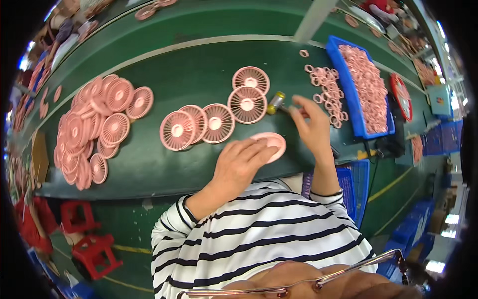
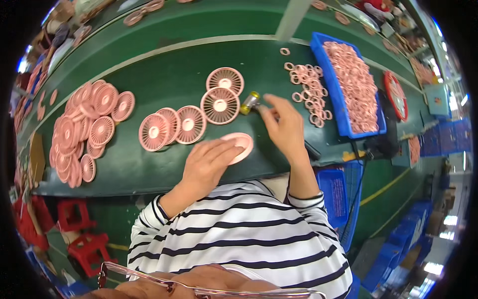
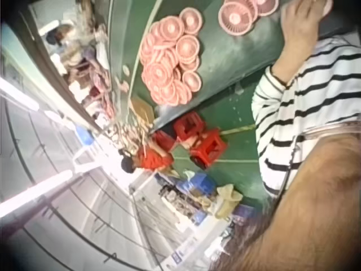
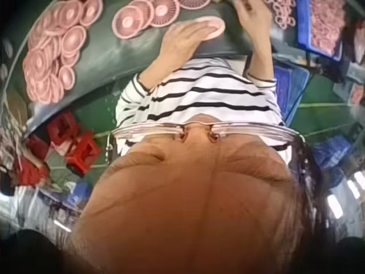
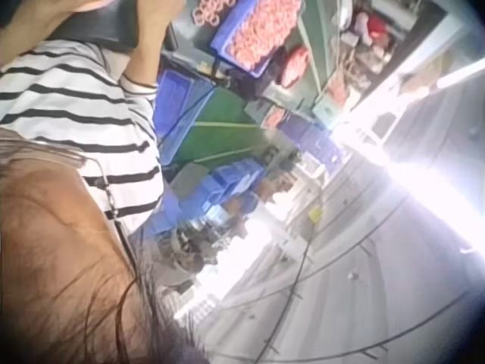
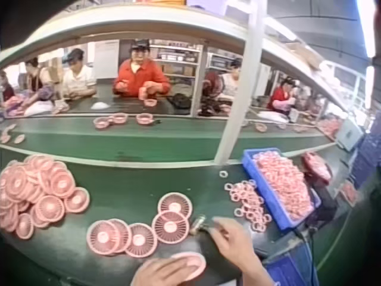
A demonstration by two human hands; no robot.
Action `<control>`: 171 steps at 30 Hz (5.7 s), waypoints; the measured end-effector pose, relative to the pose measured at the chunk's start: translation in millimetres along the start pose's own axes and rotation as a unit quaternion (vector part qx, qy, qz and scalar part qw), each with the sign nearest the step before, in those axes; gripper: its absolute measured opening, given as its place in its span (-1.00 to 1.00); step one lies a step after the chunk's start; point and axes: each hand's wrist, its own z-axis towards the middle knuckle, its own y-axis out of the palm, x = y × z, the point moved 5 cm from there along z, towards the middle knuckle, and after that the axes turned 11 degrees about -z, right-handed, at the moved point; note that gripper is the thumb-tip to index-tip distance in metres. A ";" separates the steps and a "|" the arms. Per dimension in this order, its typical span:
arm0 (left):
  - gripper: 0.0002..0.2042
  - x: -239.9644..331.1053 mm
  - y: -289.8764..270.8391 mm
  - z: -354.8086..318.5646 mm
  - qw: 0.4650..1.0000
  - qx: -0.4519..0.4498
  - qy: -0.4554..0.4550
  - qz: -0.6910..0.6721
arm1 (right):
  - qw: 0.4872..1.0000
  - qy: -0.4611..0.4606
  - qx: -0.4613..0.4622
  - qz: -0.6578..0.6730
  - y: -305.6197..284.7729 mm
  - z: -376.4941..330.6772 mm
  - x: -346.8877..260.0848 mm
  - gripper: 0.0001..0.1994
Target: The person assembles fan covers by inserting plastic center pieces into fan grilles by hand and tapping them into place using a small mallet.
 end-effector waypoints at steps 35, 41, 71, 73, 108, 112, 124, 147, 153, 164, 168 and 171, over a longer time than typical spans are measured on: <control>-0.80 -84.4 -137.9 -24.6 0.914 0.352 -0.177 0.099 | 0.958 -0.223 0.178 -0.015 -16.6 -12.5 -44.7 -0.80; -0.68 -48.5 -55.3 -16.9 0.830 0.310 -0.261 -0.384 | 0.928 -0.340 0.144 0.057 -7.4 -32.4 -94.3 -0.75; -0.40 -11.0 -23.1 -19.2 0.748 0.064 -0.315 -0.581 | 0.918 -0.367 -0.085 0.123 8.6 -48.0 -101.3 -0.72; -0.48 -9.4 -24.0 -17.0 0.759 0.067 -0.313 -0.568 | 0.889 -0.321 -0.176 0.276 14.1 -44.1 -90.7 -0.64; -0.68 -107.7 -188.8 -98.4 0.832 0.380 -0.244 0.323 | 0.956 -0.234 0.174 0.024 -0.5 -23.8 -49.2 -0.79; -0.90 -59.8 -153.5 -67.1 0.859 0.445 -0.157 0.200 | 0.934 -0.304 0.187 0.011 -1.1 -30.9 -69.4 -0.78; -0.73 -27.0 -39.8 -22.8 0.832 0.275 -0.261 -0.405 | 0.898 -0.412 0.152 0.034 17.7 -41.7 -119.1 -0.74; -0.49 -40.9 -26.0 -37.0 0.885 0.227 -0.315 -0.256 | 0.958 -0.286 0.020 -0.024 58.4 -43.5 -103.5 -0.79; -0.49 -41.5 -36.0 -46.2 0.720 0.250 -0.378 -0.526 | 0.924 -0.378 0.061 -0.013 36.0 -40.3 -103.2 -0.83; -0.51 -27.4 -27.2 -30.4 0.768 0.179 -0.346 -0.509 | 0.920 -0.355 -0.018 0.165 36.9 -49.0 -94.5 -0.80; -0.54 -35.3 -28.4 -34.0 0.764 0.209 -0.356 -0.495 | 0.934 -0.316 0.008 0.166 43.1 -48.8 -98.1 -0.80; -0.59 -32.6 -32.9 -35.9 0.801 0.220 -0.326 -0.451 | 0.933 -0.309 0.007 0.186 39.4 -48.6 -99.1 -0.78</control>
